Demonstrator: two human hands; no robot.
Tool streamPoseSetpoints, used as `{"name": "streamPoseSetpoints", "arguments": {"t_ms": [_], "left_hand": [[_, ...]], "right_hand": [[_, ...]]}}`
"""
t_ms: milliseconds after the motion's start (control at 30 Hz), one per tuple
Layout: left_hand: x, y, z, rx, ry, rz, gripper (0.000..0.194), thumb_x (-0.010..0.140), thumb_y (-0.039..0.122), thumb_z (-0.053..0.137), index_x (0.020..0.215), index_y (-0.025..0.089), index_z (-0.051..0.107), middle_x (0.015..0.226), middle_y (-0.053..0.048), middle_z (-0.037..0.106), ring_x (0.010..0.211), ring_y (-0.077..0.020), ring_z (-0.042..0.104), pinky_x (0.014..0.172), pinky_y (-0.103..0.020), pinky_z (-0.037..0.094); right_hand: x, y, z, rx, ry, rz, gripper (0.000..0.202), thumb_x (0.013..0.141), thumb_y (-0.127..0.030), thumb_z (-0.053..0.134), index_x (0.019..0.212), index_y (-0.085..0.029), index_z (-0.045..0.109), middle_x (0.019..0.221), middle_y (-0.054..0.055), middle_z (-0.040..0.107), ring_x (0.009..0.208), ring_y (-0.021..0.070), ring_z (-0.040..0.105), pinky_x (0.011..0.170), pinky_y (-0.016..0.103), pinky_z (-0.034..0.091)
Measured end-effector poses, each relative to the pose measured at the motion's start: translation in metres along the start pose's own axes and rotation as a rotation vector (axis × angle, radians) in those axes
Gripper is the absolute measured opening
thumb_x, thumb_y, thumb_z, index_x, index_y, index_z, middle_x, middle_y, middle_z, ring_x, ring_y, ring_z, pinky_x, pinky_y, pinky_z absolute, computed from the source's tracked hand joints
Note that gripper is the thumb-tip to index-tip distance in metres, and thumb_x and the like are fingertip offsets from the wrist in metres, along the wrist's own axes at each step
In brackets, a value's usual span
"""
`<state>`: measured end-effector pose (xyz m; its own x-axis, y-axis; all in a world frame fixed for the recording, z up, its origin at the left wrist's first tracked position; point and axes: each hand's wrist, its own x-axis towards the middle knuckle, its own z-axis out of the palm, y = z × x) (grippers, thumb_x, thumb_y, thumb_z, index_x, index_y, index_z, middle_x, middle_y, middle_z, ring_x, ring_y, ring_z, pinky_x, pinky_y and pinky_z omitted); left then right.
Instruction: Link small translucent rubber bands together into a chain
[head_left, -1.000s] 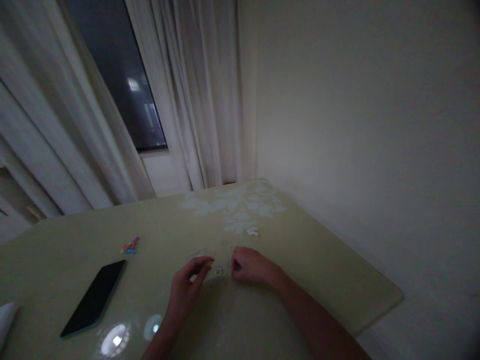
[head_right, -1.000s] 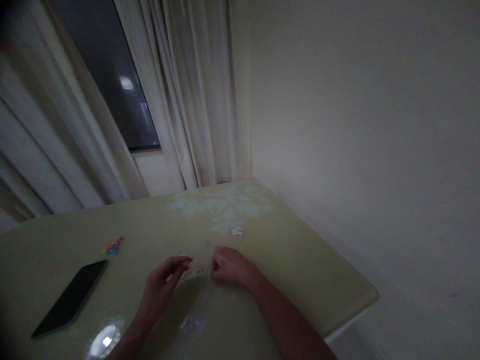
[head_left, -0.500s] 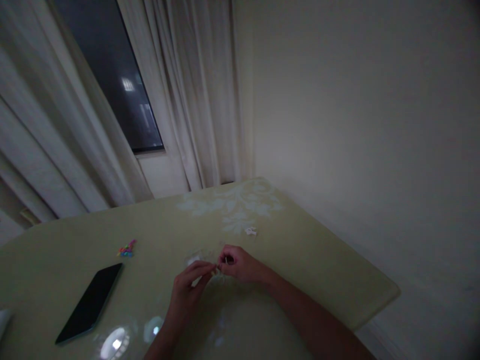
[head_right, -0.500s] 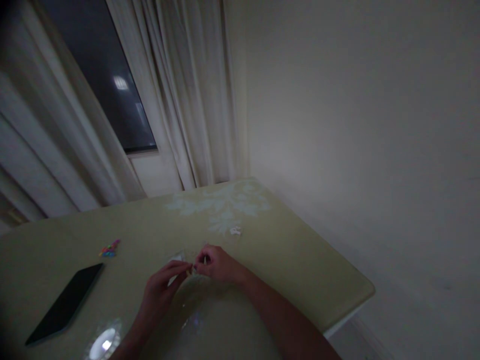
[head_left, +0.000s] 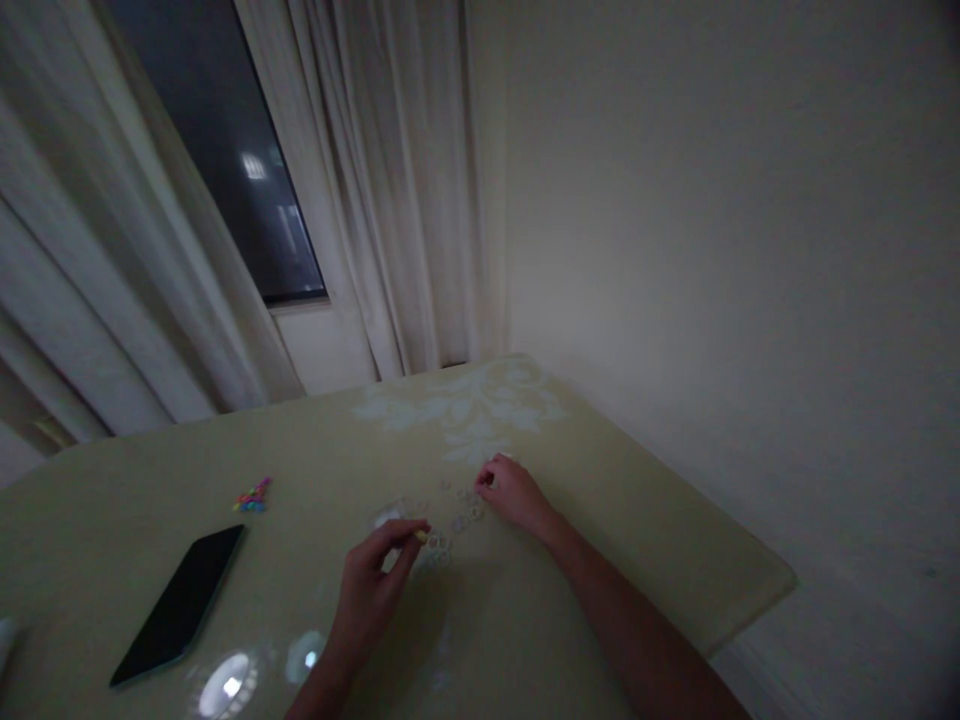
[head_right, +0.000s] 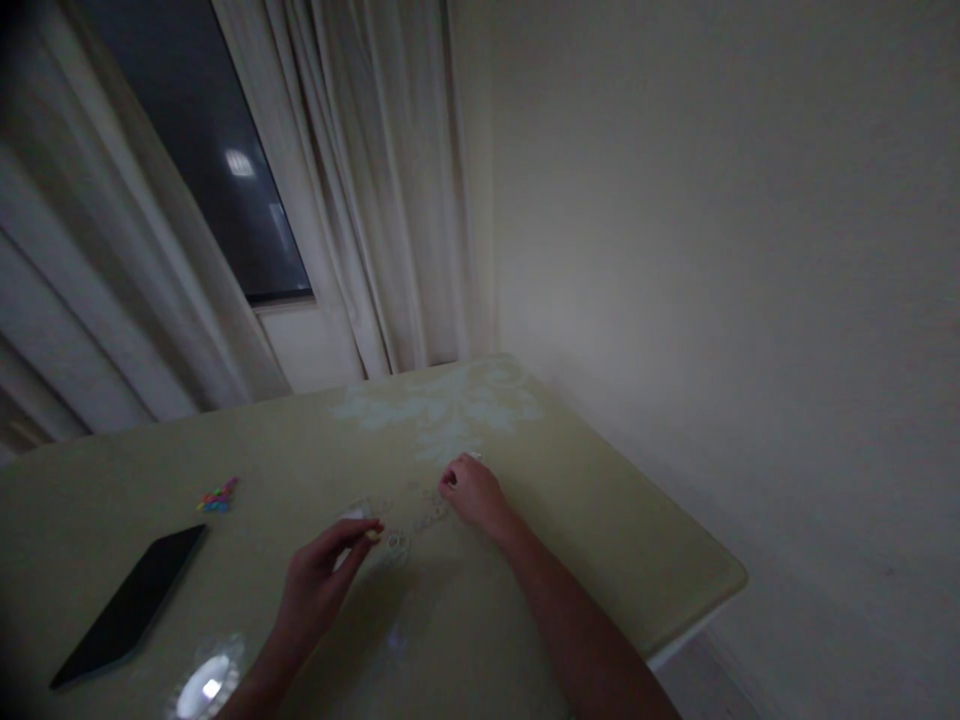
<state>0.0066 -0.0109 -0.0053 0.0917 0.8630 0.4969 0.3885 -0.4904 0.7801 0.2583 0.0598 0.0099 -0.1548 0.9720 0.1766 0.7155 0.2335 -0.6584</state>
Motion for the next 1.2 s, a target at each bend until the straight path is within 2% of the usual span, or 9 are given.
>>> {"name": "streamPoseSetpoints", "arguments": {"t_ms": [100,167,333,433,567,833,1000,1200], "left_hand": [[0.002,0.002,-0.001,-0.007,0.017,-0.029,0.018,0.089,0.041,0.072,0.089,0.025,0.080,0.085,-0.004,0.083,0.076,-0.0210,0.078,0.071,-0.027,0.061],[0.003,0.005,-0.003,-0.034,0.051,-0.050,0.019,0.088,0.042,0.073,0.087,0.024,0.079,0.082,-0.004,0.082,0.074,-0.0205,0.078,0.070,-0.027,0.062],[0.005,0.007,-0.005,-0.106,0.112,-0.090,0.025,0.086,0.046,0.075,0.089,0.022,0.079,0.085,-0.005,0.082,0.075,-0.0212,0.078,0.070,-0.029,0.064],[0.005,0.006,-0.004,-0.121,0.115,-0.112,0.026,0.085,0.047,0.076,0.090,0.022,0.078,0.085,-0.005,0.082,0.074,-0.0209,0.077,0.067,-0.028,0.064],[0.005,0.008,-0.005,-0.104,0.122,-0.098,0.025,0.086,0.047,0.075,0.090,0.022,0.079,0.085,-0.006,0.082,0.074,-0.0210,0.078,0.068,-0.028,0.064],[0.011,0.013,-0.020,-0.112,0.171,-0.108,0.024,0.086,0.043,0.073,0.096,0.024,0.081,0.094,-0.006,0.084,0.075,-0.0211,0.079,0.070,-0.030,0.066],[0.011,0.012,-0.020,-0.083,0.190,-0.106,0.020,0.086,0.041,0.074,0.096,0.025,0.082,0.094,-0.005,0.084,0.078,-0.0203,0.079,0.072,-0.028,0.064],[0.009,0.012,-0.016,-0.070,0.184,-0.126,0.027,0.085,0.047,0.074,0.094,0.023,0.081,0.090,-0.006,0.083,0.073,-0.0207,0.078,0.067,-0.028,0.063]], "right_hand": [[-0.002,0.007,0.004,-0.047,-0.116,0.013,0.005,0.081,-0.020,0.078,0.085,-0.016,0.076,0.091,0.007,0.070,0.085,0.0184,0.063,0.077,0.027,0.045],[-0.004,0.007,0.009,-0.057,-0.145,-0.010,0.010,0.080,-0.022,0.079,0.088,-0.016,0.077,0.094,0.007,0.071,0.087,0.0189,0.064,0.077,0.027,0.045],[-0.005,0.008,0.006,-0.091,-0.162,-0.016,0.007,0.084,-0.016,0.072,0.090,-0.016,0.076,0.096,0.007,0.072,0.089,0.0182,0.065,0.078,0.026,0.045],[-0.004,0.013,0.001,-0.098,-0.172,-0.006,0.009,0.082,-0.012,0.072,0.088,-0.016,0.076,0.094,0.007,0.072,0.086,0.0175,0.065,0.076,0.025,0.044],[-0.003,0.018,0.002,-0.095,-0.172,-0.013,0.009,0.081,-0.017,0.075,0.090,-0.016,0.075,0.093,0.007,0.073,0.084,0.0176,0.065,0.073,0.025,0.044],[-0.003,0.013,0.008,-0.070,-0.205,-0.023,0.005,0.079,-0.016,0.073,0.084,-0.016,0.076,0.085,0.005,0.074,0.077,0.0160,0.066,0.069,0.023,0.044],[-0.005,0.010,0.008,-0.068,-0.217,-0.016,0.008,0.079,-0.013,0.070,0.083,-0.016,0.077,0.084,0.005,0.074,0.075,0.0160,0.066,0.068,0.024,0.045],[-0.008,0.008,0.011,-0.034,-0.236,-0.027,0.010,0.077,-0.020,0.076,0.086,-0.017,0.077,0.084,0.004,0.075,0.075,0.0158,0.067,0.067,0.023,0.045]]}}
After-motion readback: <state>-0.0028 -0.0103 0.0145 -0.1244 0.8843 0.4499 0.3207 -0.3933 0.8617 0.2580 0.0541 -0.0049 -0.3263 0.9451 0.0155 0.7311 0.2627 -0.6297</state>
